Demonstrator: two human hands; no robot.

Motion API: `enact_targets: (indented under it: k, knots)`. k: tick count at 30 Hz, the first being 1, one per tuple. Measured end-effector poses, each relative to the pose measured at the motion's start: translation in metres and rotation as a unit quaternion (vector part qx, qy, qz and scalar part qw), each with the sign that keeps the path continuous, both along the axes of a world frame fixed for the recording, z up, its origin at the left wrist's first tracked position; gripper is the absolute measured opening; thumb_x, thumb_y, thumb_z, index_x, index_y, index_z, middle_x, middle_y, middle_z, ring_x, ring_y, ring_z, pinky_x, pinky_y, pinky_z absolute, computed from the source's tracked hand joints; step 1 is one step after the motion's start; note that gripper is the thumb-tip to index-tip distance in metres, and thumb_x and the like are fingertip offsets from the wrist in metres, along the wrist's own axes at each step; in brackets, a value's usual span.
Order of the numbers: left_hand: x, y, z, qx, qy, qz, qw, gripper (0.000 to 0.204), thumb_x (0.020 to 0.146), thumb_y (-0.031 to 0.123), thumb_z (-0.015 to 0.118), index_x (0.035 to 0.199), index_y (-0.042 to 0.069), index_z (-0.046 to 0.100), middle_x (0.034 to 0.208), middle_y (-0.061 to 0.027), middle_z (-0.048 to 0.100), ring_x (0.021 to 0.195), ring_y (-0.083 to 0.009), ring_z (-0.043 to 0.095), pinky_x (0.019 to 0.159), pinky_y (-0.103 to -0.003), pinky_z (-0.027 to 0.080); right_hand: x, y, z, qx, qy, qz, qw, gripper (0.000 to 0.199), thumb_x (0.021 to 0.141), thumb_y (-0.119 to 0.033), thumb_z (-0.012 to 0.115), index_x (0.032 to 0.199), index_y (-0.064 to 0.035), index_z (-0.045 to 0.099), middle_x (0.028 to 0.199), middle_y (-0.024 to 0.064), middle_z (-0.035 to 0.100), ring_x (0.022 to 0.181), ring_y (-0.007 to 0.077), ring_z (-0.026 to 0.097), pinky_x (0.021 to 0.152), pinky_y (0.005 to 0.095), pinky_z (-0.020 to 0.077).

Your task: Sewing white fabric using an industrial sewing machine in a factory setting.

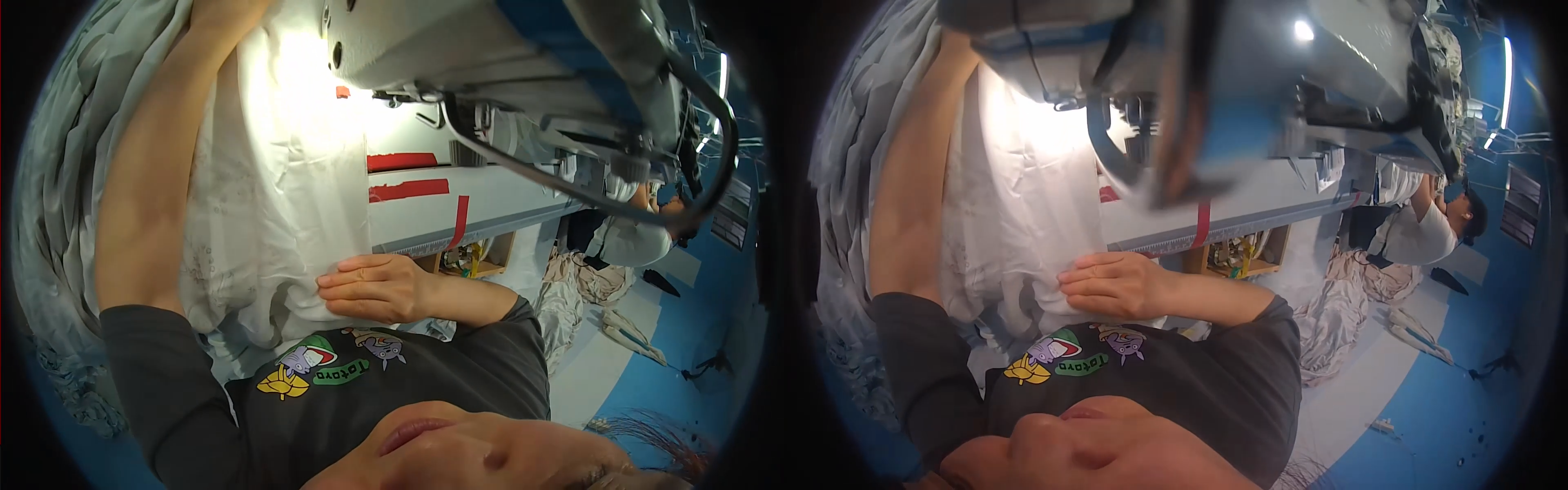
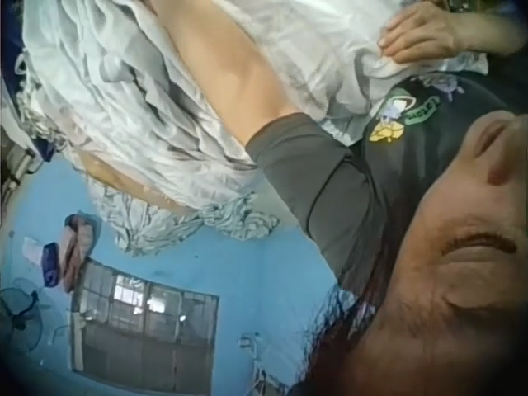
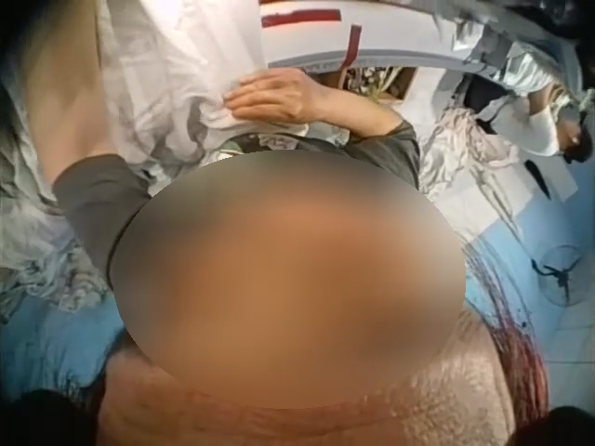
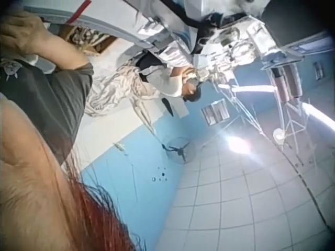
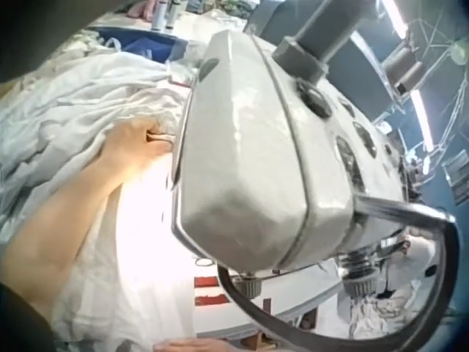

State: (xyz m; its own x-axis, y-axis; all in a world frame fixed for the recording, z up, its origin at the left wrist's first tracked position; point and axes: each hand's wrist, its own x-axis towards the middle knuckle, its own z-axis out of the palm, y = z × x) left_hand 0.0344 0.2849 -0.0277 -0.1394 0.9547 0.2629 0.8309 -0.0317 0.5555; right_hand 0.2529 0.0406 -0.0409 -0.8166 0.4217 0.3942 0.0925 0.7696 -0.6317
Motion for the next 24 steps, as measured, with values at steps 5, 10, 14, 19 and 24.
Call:
enact_targets:
  k: [5, 10, 14, 19, 24]
  knots:
    - [-0.002, 0.028, -0.011, 0.019, -0.06, -0.035, 0.997, 0.029, 0.071, 0.034, 0.075, 0.079, 0.007, 0.069, 0.082, -0.0162, 0.068, 0.079, -0.0317, 0.065, 0.071, -0.041, 0.05, 0.007, 0.021, 0.004, -0.051, -0.011, 0.018, 0.998, 0.014, 0.085, -0.007, 0.058, 0.093, -0.0032, 0.068, 0.102, 0.0085, 0.068, 0.105, 0.0226, 0.064, 0.089, 0.0359, 0.0519]
    - [-0.004, 0.077, -0.033, 0.084, -0.02, -0.045, 0.995, 0.031, 0.07, 0.037, 0.076, 0.076, 0.007, 0.069, 0.082, -0.0152, 0.068, 0.079, -0.0304, 0.066, 0.072, -0.04, 0.05, 0.014, 0.056, 0.0, -0.081, -0.035, 0.026, 0.996, 0.016, 0.087, -0.01, 0.056, 0.097, -0.0056, 0.067, 0.103, 0.0074, 0.069, 0.105, 0.0208, 0.065, 0.089, 0.0355, 0.0522]
    - [-0.01, 0.11, -0.036, 0.088, -0.02, -0.03, 0.995, 0.031, 0.071, 0.038, 0.076, 0.077, 0.008, 0.07, 0.083, -0.0154, 0.069, 0.079, -0.0301, 0.066, 0.073, -0.041, 0.05, 0.011, 0.081, -0.005, -0.116, -0.024, 0.02, 0.993, 0.016, 0.087, -0.012, 0.057, 0.097, -0.0065, 0.068, 0.104, 0.0061, 0.069, 0.104, 0.0201, 0.065, 0.09, 0.0361, 0.0525]
    - [-0.024, 0.14, -0.028, 0.072, -0.015, -0.021, 0.997, 0.032, 0.072, 0.038, 0.075, 0.079, 0.008, 0.07, 0.084, -0.0159, 0.069, 0.081, -0.0302, 0.066, 0.075, -0.041, 0.05, 0.004, 0.107, -0.009, -0.119, -0.017, 0.013, 0.993, 0.018, 0.089, -0.016, 0.055, 0.096, -0.0074, 0.068, 0.105, 0.0059, 0.069, 0.103, 0.0204, 0.065, 0.089, 0.0368, 0.0524]
    - [-0.021, 0.159, -0.03, 0.078, -0.024, -0.016, 0.997, 0.033, 0.073, 0.038, 0.074, 0.081, 0.006, 0.07, 0.087, -0.016, 0.069, 0.084, -0.0304, 0.066, 0.078, -0.041, 0.05, 0.005, 0.121, -0.005, -0.076, -0.03, 0.022, 0.996, 0.015, 0.088, -0.016, 0.056, 0.092, -0.009, 0.068, 0.101, 0.0048, 0.07, 0.101, 0.0189, 0.066, 0.089, 0.0368, 0.0516]
